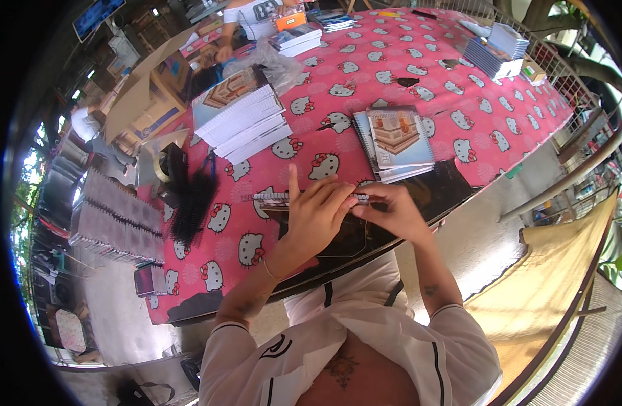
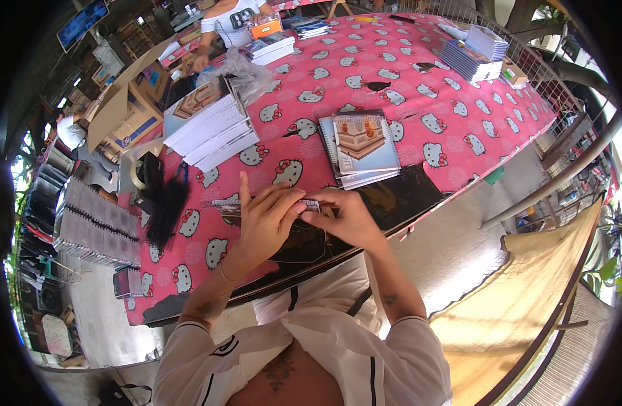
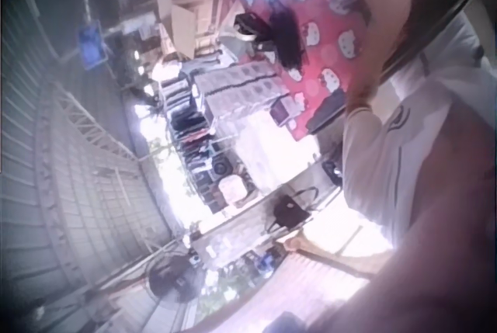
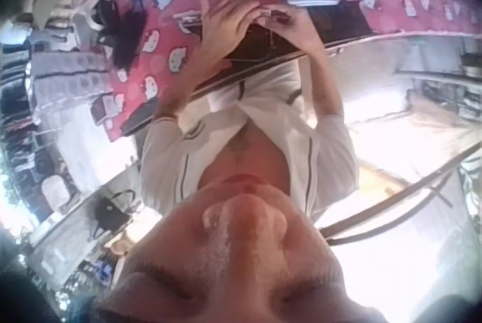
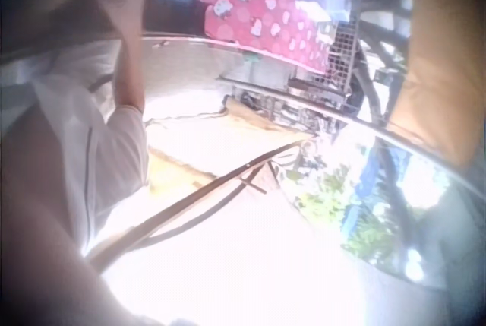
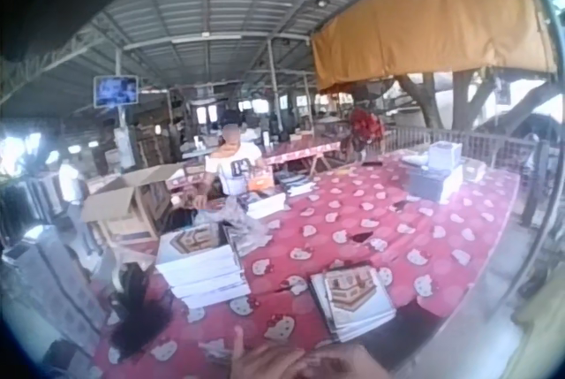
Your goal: The person is assembling spiral notebooks by hand at a table, sliding metal coils into the punched edges of paper stacks and covers.
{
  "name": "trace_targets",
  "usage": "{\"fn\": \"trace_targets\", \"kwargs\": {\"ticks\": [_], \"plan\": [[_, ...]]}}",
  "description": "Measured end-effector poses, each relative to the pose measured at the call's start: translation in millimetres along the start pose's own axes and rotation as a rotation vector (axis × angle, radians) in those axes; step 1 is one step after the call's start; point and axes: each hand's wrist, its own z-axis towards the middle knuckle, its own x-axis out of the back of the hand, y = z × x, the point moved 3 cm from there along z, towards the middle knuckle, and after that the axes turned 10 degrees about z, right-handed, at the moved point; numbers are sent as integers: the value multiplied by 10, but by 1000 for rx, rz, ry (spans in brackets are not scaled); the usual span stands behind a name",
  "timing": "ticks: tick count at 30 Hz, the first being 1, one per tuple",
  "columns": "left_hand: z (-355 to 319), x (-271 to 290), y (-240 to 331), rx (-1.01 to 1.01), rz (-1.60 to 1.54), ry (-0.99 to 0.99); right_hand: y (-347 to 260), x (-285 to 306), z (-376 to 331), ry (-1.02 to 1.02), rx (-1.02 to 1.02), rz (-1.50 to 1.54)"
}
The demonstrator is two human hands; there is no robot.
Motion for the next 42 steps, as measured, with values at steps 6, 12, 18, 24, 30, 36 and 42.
{"fn": "trace_targets", "kwargs": {"ticks": [6,12,18,24,30,36,42], "plan": [[-10,3,-20,14,-33,-1,-138,260,86,-124,-169,-182],[8,15,-23,26,-35,-28,-222,298,145,-175,-121,-234],[-40,66,-41,-1,-40,-77,-304,216,167,-218,-16,-229],[-92,179,95,-46,72,-86,-347,-128,111,82,256,-587],[323,651,30,-180,-359,-128,-488,-141,29,57,91,67],[788,690,-2179,154,186,178,-707,400,-16,558,340,-221],[684,482,-2388,139,332,119,83,892,392,125,179,-1068]]}}
